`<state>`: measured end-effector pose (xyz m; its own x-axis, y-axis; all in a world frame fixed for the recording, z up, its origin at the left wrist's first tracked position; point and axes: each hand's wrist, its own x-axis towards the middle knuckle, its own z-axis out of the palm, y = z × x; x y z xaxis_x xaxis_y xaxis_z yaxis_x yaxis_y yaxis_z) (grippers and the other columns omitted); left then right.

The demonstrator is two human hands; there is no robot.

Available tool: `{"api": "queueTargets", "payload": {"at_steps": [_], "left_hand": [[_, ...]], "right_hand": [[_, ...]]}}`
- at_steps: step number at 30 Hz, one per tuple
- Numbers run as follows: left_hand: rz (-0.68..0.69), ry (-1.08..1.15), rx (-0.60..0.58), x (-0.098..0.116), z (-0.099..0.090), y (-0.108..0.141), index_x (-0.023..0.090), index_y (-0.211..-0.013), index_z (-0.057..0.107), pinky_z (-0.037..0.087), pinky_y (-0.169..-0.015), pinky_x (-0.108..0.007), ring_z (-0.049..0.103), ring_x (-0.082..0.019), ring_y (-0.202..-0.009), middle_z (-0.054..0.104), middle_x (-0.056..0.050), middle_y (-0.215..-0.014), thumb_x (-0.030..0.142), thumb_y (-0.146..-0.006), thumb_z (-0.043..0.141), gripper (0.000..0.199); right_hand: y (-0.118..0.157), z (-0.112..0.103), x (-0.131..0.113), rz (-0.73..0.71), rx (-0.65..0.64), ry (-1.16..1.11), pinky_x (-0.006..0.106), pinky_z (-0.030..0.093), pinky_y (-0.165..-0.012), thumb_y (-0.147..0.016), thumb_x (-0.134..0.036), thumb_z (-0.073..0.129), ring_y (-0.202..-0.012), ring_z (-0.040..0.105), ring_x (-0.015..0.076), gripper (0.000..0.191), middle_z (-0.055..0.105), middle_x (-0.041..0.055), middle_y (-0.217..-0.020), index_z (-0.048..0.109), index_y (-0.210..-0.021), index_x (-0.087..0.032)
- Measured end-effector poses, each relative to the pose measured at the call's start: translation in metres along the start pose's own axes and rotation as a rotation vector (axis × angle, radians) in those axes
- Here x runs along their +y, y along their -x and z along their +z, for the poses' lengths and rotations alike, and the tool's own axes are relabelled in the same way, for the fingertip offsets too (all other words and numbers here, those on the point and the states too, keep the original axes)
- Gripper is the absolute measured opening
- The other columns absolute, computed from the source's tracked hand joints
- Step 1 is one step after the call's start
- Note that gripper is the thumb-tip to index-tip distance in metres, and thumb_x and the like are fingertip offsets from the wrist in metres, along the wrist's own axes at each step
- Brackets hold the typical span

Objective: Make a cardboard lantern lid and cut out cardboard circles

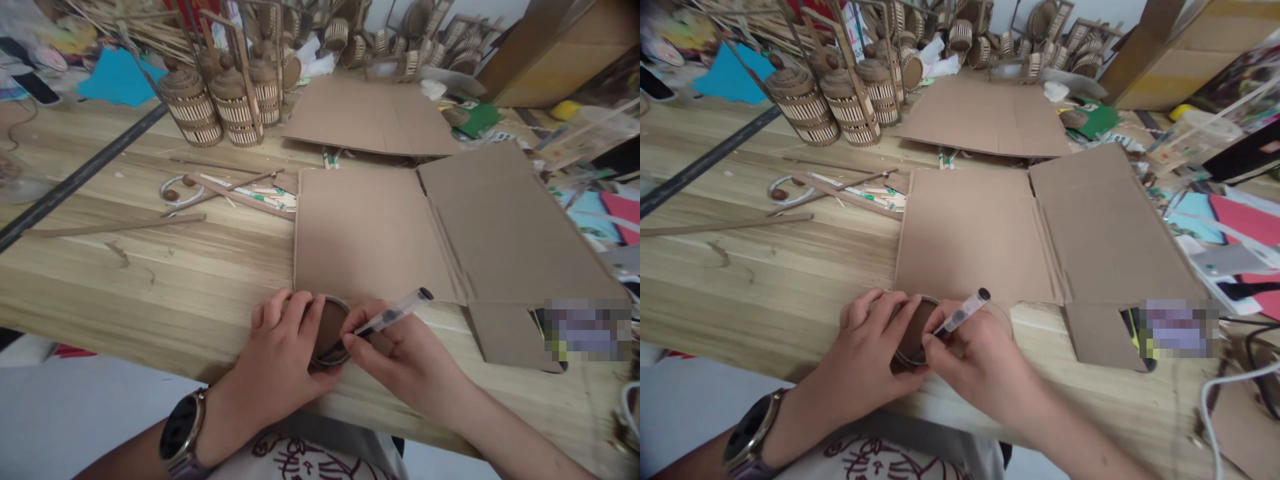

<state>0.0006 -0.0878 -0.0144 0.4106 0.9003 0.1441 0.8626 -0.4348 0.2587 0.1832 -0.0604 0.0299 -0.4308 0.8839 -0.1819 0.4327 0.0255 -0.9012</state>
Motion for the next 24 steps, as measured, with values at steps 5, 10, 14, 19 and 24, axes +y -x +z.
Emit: {"api": "queueTargets", "payload": {"at_steps": [5, 10, 14, 19, 24], "left_hand": [[0.017, -0.016, 0.003, -0.001, 0.000, 0.000, 0.011, -0.133, 0.051, 0.043, -0.089, -0.053, 0.045, -0.040, -0.115, 0.059, -0.017, -0.122, 0.050, -0.075, 0.071, 0.073], [0.015, -0.011, -0.002, -0.001, 0.000, 0.000, 0.011, -0.133, 0.051, 0.043, -0.090, -0.054, 0.044, -0.040, -0.115, 0.059, -0.018, -0.123, 0.052, -0.076, 0.070, 0.072], [-0.001, 0.010, -0.015, -0.001, 0.001, 0.000, 0.013, -0.134, 0.049, 0.042, -0.093, -0.055, 0.044, -0.039, -0.118, 0.058, -0.018, -0.124, 0.050, -0.078, 0.069, 0.070], [0.003, 0.010, -0.014, -0.001, 0.000, 0.000, 0.012, -0.133, 0.051, 0.043, -0.091, -0.053, 0.045, -0.039, -0.116, 0.059, -0.017, -0.122, 0.050, -0.076, 0.070, 0.071], [0.025, 0.005, 0.019, -0.001, -0.001, -0.001, 0.011, -0.131, 0.053, 0.043, -0.091, -0.051, 0.045, -0.038, -0.114, 0.060, -0.017, -0.121, 0.052, -0.075, 0.071, 0.072]], "right_hand": [[0.000, -0.012, -0.003, -0.039, 0.012, 0.144, 0.021, 0.044, -0.048, -0.081, -0.015, 0.052, -0.054, 0.057, 0.0124, 0.013, 0.059, -0.0029, -0.062, 0.058, -0.071, -0.022], [-0.004, -0.012, -0.007, -0.043, 0.021, 0.101, 0.021, 0.045, -0.048, -0.081, -0.015, 0.052, -0.056, 0.060, 0.0130, 0.013, 0.064, -0.0021, -0.064, 0.060, -0.074, -0.023], [-0.005, -0.006, -0.007, -0.053, -0.008, 0.129, 0.021, 0.045, -0.049, -0.081, -0.015, 0.052, -0.055, 0.059, 0.0125, 0.014, 0.063, -0.0025, -0.064, 0.059, -0.073, -0.023], [-0.003, -0.012, -0.006, -0.046, -0.031, 0.204, 0.021, 0.042, -0.047, -0.080, -0.013, 0.052, -0.055, 0.055, 0.0124, 0.013, 0.060, -0.0026, -0.063, 0.057, -0.072, -0.022], [-0.005, -0.024, -0.012, -0.068, 0.000, 0.309, 0.021, 0.041, -0.045, -0.078, -0.016, 0.053, -0.055, 0.054, 0.0129, 0.011, 0.057, -0.0021, -0.062, 0.059, -0.070, -0.022]]}}
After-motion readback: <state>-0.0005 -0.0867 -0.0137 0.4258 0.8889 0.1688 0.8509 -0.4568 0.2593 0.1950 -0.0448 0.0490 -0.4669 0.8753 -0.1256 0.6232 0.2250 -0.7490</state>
